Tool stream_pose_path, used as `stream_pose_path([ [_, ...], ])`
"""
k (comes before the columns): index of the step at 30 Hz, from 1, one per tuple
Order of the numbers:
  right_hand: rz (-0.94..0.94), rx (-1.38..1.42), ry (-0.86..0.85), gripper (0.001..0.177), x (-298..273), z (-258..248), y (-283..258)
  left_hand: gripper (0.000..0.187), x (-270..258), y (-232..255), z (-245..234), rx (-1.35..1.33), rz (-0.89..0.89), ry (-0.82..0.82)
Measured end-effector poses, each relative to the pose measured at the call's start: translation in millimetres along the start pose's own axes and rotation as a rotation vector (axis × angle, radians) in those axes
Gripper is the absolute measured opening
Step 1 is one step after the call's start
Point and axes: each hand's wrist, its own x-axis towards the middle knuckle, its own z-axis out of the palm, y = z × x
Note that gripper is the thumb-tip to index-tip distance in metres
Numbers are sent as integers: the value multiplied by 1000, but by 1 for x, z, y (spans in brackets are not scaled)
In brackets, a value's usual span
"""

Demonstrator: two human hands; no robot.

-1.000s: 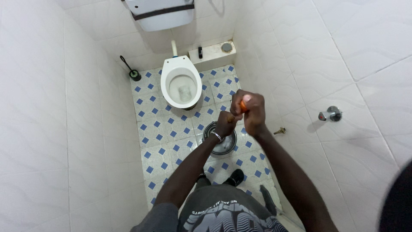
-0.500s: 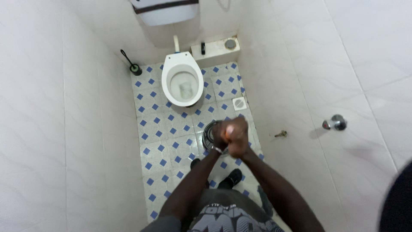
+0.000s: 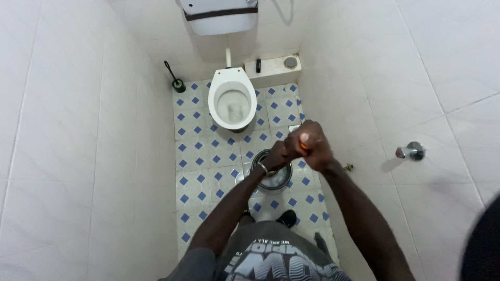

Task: The person mops the floor in a bathroom by dipping a mop into a bucket of water and moving it across the tiled floor around the toilet.

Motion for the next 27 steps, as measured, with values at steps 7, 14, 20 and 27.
stream_pose_path([
  [7, 82, -105, 63, 49, 21, -8, -37, 30, 30, 32, -19, 152, -136, -106],
  [14, -47, -381, 743, 39, 19, 38, -10, 23, 20, 23, 2, 115, 26, 275],
  [20, -140, -286, 637, 47, 23, 26, 20, 24, 19, 0, 9, 70, 41, 467],
  [27, -111, -286, 489, 59, 23, 24, 27, 20, 13, 2, 4, 80, 195, 586],
])
